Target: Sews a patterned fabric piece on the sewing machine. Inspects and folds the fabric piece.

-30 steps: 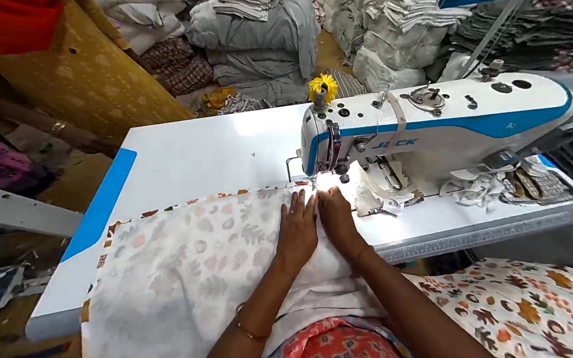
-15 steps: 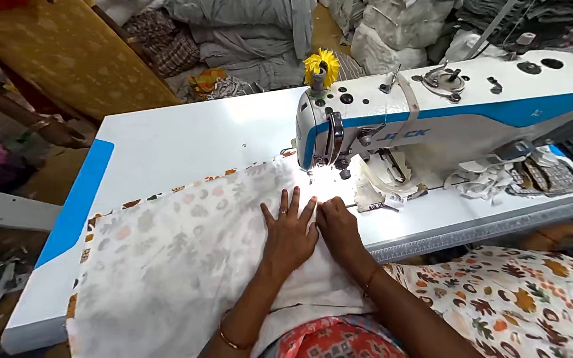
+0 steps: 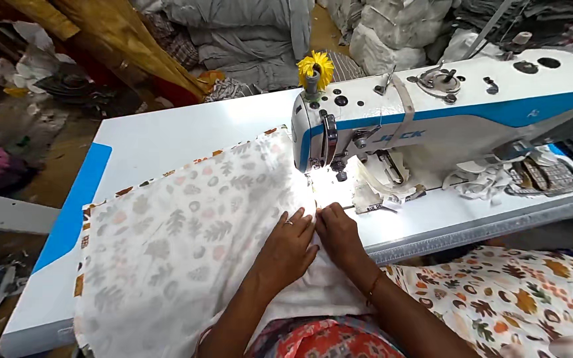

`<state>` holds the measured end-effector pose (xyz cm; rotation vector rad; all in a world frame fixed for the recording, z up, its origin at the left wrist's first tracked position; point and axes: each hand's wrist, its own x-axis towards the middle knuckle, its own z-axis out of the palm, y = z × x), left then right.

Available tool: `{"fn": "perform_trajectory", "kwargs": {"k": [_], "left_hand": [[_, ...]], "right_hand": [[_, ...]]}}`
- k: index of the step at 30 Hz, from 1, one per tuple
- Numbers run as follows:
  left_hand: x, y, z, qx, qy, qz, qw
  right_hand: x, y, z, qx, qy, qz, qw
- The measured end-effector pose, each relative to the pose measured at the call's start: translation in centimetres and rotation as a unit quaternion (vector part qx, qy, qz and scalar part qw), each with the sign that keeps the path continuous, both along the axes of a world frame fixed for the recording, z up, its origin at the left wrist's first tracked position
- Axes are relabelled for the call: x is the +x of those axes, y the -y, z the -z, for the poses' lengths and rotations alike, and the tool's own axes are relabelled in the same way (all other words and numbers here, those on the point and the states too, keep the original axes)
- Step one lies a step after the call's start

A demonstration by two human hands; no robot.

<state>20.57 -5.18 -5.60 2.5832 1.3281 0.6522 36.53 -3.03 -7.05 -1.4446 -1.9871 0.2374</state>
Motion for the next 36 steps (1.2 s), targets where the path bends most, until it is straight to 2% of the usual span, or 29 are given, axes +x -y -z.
{"fn": "perform_trajectory", "kwargs": {"k": [4,7,11,14,19,23,27,36], "left_hand": [[1.2,1.0,-1.2,0.018,0.015,0.051,0.998],[1.5,1.9,-2.1,-0.022,-0.006,0.076,0.997],[1.6,2.6,-3.2,-0.107,-0.038,0.007,0.994],[1.9,3.0,-2.5,-0.069,-0.029,-0.031,0.997],[1.8,3.2,-2.3,-0.022,-0.01,0.04,0.999],[1.6,3.3,-3.3,-0.071,-0.039,0.063,0.995],[2.1,3.2,-5.3,-0.193,-0.124,0.029,0.973],[2.5,3.5,-3.3,-0.054,-0.06,-0.027,0.996]], "right_hand": [[-0.1,0.0,-0.2,0.012,-0.005,-0.002,1.0],[-0.1,0.1,0.1,0.025,-0.001,0.001,1.0],[-0.2,0.0,0.1,0.027,-0.006,0.006,1.0],[-0.1,0.2,-0.1,0.016,-0.001,0.001,1.0],[-0.2,0.1,-0.1,0.022,-0.001,0.002,1.0],[-0.2,0.0,0.2,0.026,-0.008,0.003,1.0],[-0.3,0.1,0.2,0.025,-0.006,0.006,1.0],[-0.2,0.1,0.1,0.022,-0.006,0.005,1.0]]}}
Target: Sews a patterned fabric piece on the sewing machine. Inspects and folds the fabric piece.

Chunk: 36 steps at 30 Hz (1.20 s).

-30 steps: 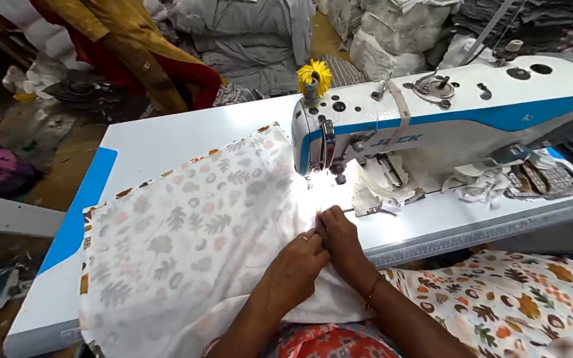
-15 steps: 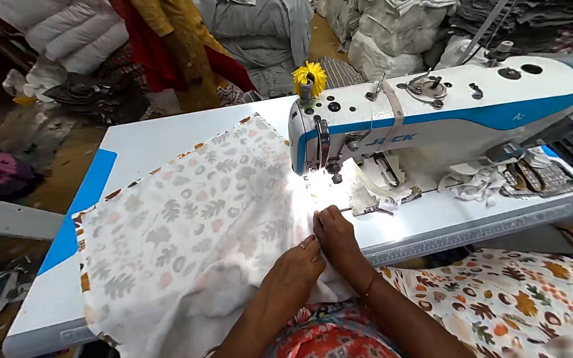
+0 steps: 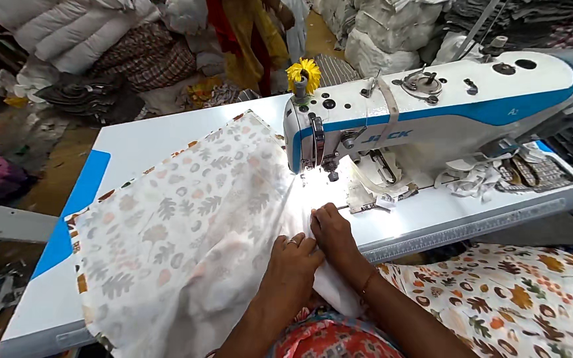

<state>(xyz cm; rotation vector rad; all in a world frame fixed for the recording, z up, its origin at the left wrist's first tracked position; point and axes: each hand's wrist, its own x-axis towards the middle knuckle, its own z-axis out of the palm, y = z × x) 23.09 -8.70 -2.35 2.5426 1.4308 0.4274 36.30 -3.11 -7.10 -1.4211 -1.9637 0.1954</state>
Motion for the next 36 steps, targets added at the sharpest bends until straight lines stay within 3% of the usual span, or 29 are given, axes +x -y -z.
{"fn": "perform_trajectory", "kwargs": {"k": [7,11,15,17,20,21,23,25,28,34,36], "left_hand": [[0.1,-0.1,2.1,0.09,0.037,-0.048,0.994],[-0.2,1.1,3.6,0.111,0.033,-0.135,0.984],[-9.4,-2.4,4.4,0.028,-0.033,-0.117,0.992],[-13.2,-4.4,1.9,-0.008,-0.114,-0.162,0.98],[-9.6,-6.0,-2.5,-0.01,-0.059,-0.248,0.967],[-7.3,-6.1,-2.6,0.007,-0.006,-0.23,0.973],[-2.9,-5.6,-1.1,-0.054,0.13,-0.174,0.975],[-0.6,-5.0,2.2,-0.054,0.18,-0.13,0.973],[-1.5,-5.3,6.0,0.077,0.129,-0.076,0.986],[-6.3,-9.2,5.5,0.084,0.039,0.149,0.984],[-6.5,-10.2,4.8,0.068,0.036,0.186,0.98]], "right_hand": [[0.0,0.1,-0.2,-0.019,0.001,-0.003,1.0],[-0.1,0.0,-0.2,-0.018,0.0,-0.006,1.0],[0.1,-0.4,-0.6,-0.042,-0.002,-0.022,0.999],[0.0,-0.8,-0.5,-0.031,-0.002,-0.02,0.999],[-0.1,-0.8,-0.3,-0.021,-0.014,-0.014,1.0],[-0.1,-0.6,-0.4,-0.026,-0.016,-0.014,0.999],[0.0,-0.2,-0.5,-0.036,-0.012,-0.017,0.999],[0.2,-0.1,-0.5,-0.039,-0.007,-0.023,0.999],[0.0,-0.3,-0.2,-0.014,0.0,-0.008,1.0],[-0.1,-0.6,-0.2,-0.018,0.01,-0.003,1.0],[-0.1,-0.5,-0.2,-0.022,0.009,-0.008,1.0]]}}
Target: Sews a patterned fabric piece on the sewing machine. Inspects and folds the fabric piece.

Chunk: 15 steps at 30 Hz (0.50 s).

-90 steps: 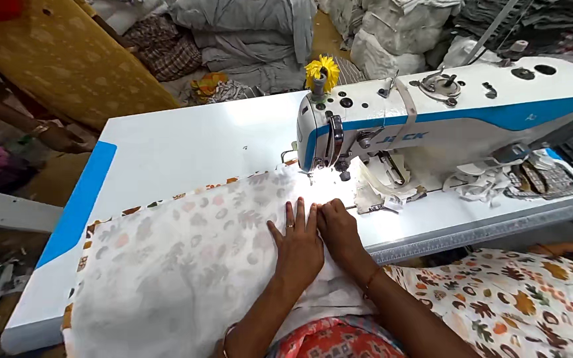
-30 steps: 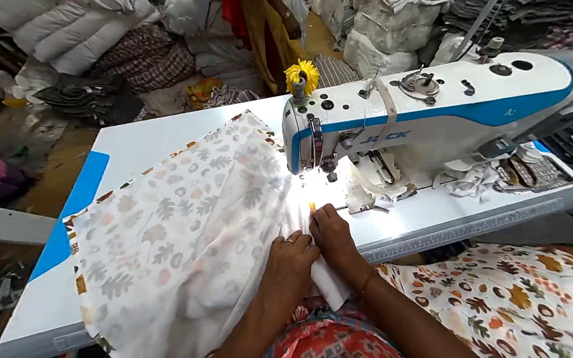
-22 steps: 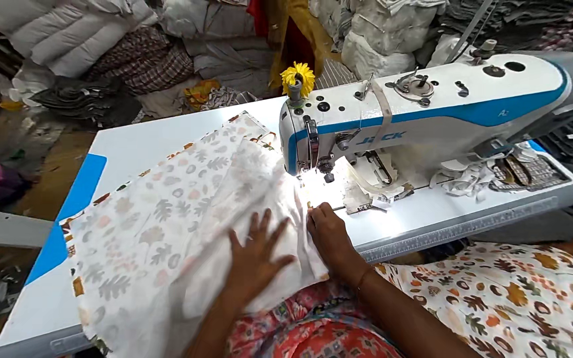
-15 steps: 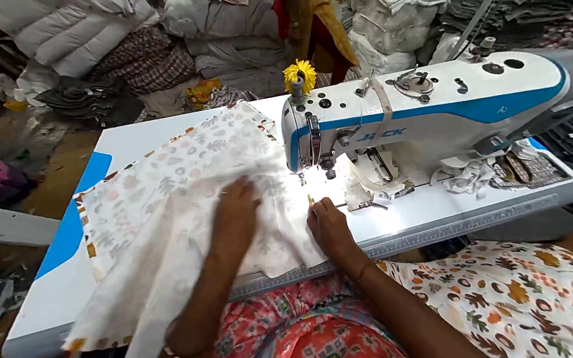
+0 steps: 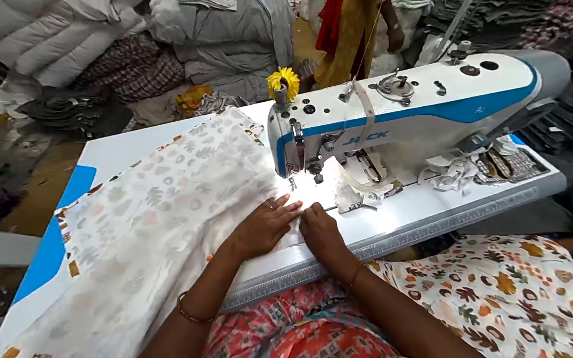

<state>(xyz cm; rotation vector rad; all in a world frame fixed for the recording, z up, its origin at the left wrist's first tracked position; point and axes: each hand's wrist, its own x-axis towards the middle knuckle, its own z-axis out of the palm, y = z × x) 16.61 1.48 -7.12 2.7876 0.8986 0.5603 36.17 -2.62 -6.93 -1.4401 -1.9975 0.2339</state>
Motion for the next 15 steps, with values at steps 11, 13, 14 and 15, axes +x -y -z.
{"fn": "perform_trajectory", "kwargs": {"k": [11,13,14,15], "left_hand": [[4.4,2.6,1.0,-0.06,0.151,-0.193,0.968],[4.4,2.6,1.1,-0.057,0.148,-0.193,0.968],[4.3,2.5,1.1,-0.056,0.145,-0.192,0.969],[4.3,2.5,1.1,-0.056,0.142,-0.192,0.969]], "right_hand": [[12.9,5.7,-6.3,-0.461,0.051,-0.332,0.821],[17.2,5.6,-7.5,-0.494,0.056,-0.211,0.842],[19.1,5.0,-8.3,-0.468,0.035,-0.103,0.877],[20.7,4.3,-8.7,-0.406,0.012,0.017,0.914]]}}
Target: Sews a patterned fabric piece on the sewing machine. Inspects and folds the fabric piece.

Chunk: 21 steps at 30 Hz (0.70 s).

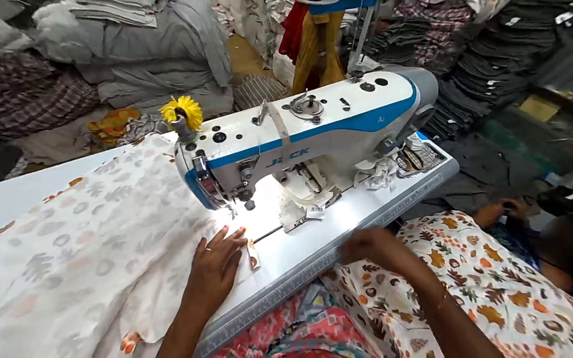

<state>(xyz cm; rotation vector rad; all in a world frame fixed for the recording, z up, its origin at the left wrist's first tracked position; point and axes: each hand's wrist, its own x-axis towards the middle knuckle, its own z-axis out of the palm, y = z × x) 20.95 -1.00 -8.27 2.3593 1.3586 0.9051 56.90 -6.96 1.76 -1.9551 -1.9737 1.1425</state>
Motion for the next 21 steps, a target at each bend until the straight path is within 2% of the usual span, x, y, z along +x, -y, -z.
{"fn": "perform_trajectory", "kwargs": {"k": [1,3,5,8,12,16,18,21], "left_hand": [[0.0,0.0,0.1,0.001,0.0,0.0,1.0],[0.0,0.0,0.3,0.006,-0.002,-0.002,1.0],[0.0,0.0,0.3,0.012,-0.009,-0.005,1.0],[0.0,0.1,0.4,0.021,-0.018,-0.011,1.0],[0.1,0.0,0.4,0.031,-0.019,-0.013,0.999],[0.1,0.2,0.3,0.03,-0.031,-0.014,0.999],[0.0,0.3,0.5,0.044,-0.037,-0.014,0.998],[-0.2,0.8,0.4,0.064,-0.018,-0.009,0.998]], "right_hand": [[1.5,-0.8,0.3,0.106,0.033,0.102,0.989],[4.3,-3.2,2.0,0.299,0.101,0.216,0.924],[5.8,-5.6,3.1,0.351,0.125,0.255,0.892],[6.1,-8.3,4.7,0.358,0.139,0.257,0.887],[6.0,-8.6,7.2,0.523,0.159,0.214,0.809],[6.3,-7.7,9.5,0.607,0.103,0.158,0.772],[6.0,-7.4,9.3,0.638,0.091,0.132,0.753],[3.7,-6.7,7.7,0.662,0.058,0.141,0.734]]}}
